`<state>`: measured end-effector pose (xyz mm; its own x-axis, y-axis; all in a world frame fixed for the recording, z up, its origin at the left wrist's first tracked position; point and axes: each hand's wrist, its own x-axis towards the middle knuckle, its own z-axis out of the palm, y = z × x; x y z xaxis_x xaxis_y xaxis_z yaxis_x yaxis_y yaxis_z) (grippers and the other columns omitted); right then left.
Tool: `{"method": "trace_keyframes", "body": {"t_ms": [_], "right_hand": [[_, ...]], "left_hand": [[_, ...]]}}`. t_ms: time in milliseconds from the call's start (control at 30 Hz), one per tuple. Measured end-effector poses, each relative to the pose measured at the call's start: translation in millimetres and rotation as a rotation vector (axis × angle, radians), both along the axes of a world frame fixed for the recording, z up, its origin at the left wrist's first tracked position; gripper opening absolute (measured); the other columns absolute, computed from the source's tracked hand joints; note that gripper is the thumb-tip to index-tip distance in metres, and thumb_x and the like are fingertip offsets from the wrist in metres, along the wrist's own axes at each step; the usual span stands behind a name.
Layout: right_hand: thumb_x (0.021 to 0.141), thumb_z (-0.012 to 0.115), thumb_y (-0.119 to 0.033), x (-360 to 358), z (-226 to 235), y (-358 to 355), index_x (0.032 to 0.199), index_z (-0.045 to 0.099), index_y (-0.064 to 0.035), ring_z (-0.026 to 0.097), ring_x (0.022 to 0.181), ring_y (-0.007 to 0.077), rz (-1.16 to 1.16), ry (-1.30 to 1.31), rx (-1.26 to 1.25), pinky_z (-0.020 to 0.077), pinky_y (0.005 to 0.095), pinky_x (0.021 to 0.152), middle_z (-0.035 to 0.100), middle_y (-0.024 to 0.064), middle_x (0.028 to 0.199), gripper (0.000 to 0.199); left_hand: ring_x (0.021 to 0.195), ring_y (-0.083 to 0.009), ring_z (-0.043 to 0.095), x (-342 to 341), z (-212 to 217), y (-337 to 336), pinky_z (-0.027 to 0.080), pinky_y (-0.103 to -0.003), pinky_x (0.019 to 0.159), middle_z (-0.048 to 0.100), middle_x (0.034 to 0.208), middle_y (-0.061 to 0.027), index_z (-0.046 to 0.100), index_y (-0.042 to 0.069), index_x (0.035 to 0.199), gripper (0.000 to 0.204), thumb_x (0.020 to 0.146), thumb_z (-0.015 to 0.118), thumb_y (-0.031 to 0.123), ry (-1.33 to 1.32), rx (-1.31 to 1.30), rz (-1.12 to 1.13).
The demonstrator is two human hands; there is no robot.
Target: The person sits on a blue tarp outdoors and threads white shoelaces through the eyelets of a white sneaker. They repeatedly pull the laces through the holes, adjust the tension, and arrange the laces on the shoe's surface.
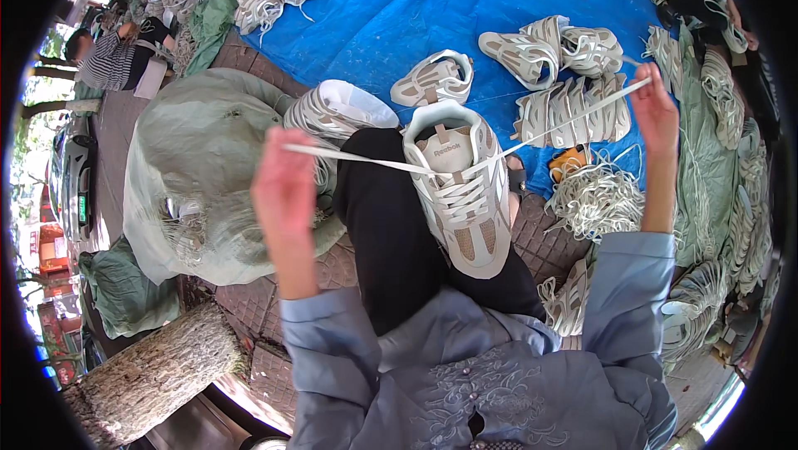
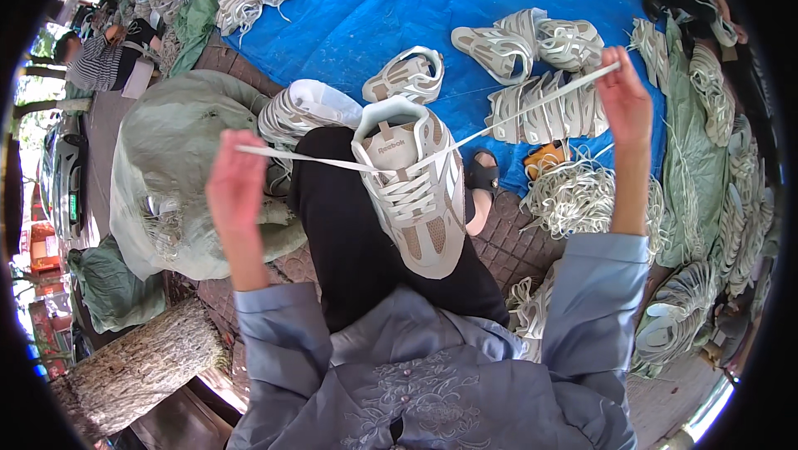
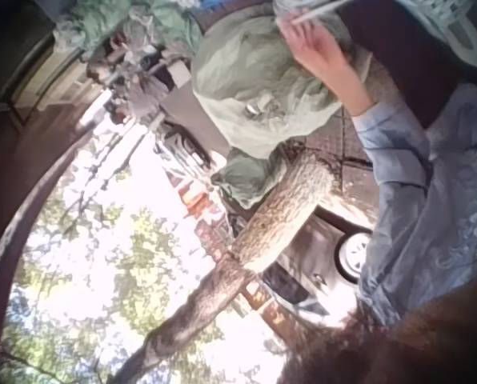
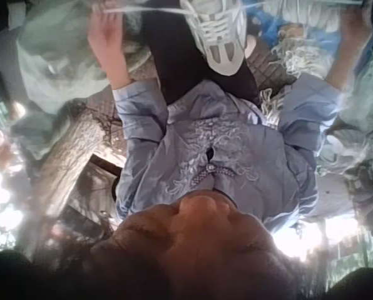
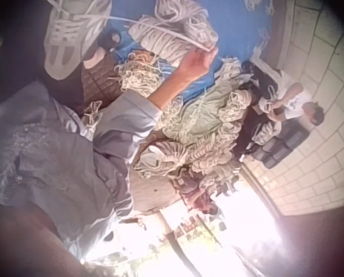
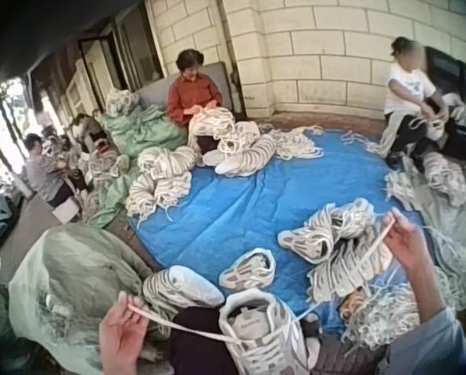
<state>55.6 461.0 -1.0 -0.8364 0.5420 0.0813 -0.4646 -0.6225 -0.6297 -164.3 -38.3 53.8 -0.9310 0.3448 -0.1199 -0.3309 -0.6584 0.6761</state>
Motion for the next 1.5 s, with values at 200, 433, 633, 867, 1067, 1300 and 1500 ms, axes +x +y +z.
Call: {"method": "trace_keyframes", "body": {"t_ms": [200,433,633,867,1067,1300,1500], "right_hand": [[0.085,0.048,-0.008,75,8,144,0.115,0.046,0.0055,0.045,0.113,0.0239,-0.496,-0.391,0.068,0.0341,0.0348,0.097,0.049,0.0158,0.118,0.034],[0.084,0.049,-0.008,153,6,264,0.115,0.046,0.006,0.048,0.11,0.0251,-0.573,-0.507,0.162,0.0381,0.0339,0.096,0.051,0.0178,0.116,0.034],[0.083,0.047,-0.011,72,22,154,0.116,0.044,0.0081,0.059,0.089,0.0212,-0.563,-0.721,0.623,0.046,0.0306,0.082,0.059,0.0165,0.099,0.038],[0.075,0.053,-0.004,-73,47,-179,0.074,0.062,0.0021,0.056,0.054,0.0113,0.454,-0.469,0.814,0.0439,0.0217,0.05,0.06,0.0082,0.075,0.011],[0.072,0.057,-0.001,-87,51,-278,0.076,0.059,0.0005,0.053,0.051,0.0074,0.642,-0.608,1.268,0.0415,0.0212,0.046,0.057,0.006,0.066,0.005],[0.069,0.06,0.002,-87,43,-266,0.074,0.059,0.0019,0.053,0.048,0.0078,0.74,-0.613,0.911,0.0398,0.0202,0.044,0.057,0.0033,0.063,0.006],[0.068,0.06,-0.002,-84,41,-272,0.074,0.059,0.0016,0.053,0.046,0.0086,0.682,-0.616,0.892,0.0399,0.0215,0.043,0.057,0.0047,0.063,0.007]], "left_hand": [[0.087,-0.0252,0.056,-128,18,-224,0.047,-0.037,0.084,0.057,0.09,-0.017,0.05,-0.009,0.098,0.022,0.082,0.055,0.004,-0.017,-0.3,0.44],[0.088,-0.0281,0.057,-174,-7,-359,0.049,-0.039,0.083,0.056,0.09,-0.0172,0.049,-0.01,0.101,0.022,0.088,0.042,0.005,0.048,-0.626,0.689],[0.087,-0.0252,0.058,-155,-10,-303,0.048,-0.033,0.082,0.057,0.093,-0.0172,0.047,-0.01,0.104,0.026,0.082,0.05,0.002,0.032,-0.537,0.472],[0.063,-0.0133,0.057,10,-16,-25,0.047,-0.027,0.062,0.062,0.078,-0.0084,0.057,-0.002,0.09,0.014,0.081,0.054,0.008,0.39,-0.856,-0.079],[0.067,-0.0094,0.059,64,-11,56,0.045,-0.021,0.06,0.061,0.072,-0.0075,0.058,0.0,0.083,0.007,0.078,0.053,0.001,0.719,-1.123,-0.114],[0.058,-0.0275,0.056,86,-33,61,0.044,-0.033,0.05,0.055,0.065,-0.0117,0.055,0.004,0.074,0.007,0.07,0.058,-0.001,0.92,-1.223,-0.086],[0.06,-0.0259,0.053,96,-37,65,0.043,-0.035,0.051,0.051,0.064,-0.0092,0.054,0.004,0.075,0.012,0.066,0.058,-0.003,1.136,-1.393,-0.044]]}}
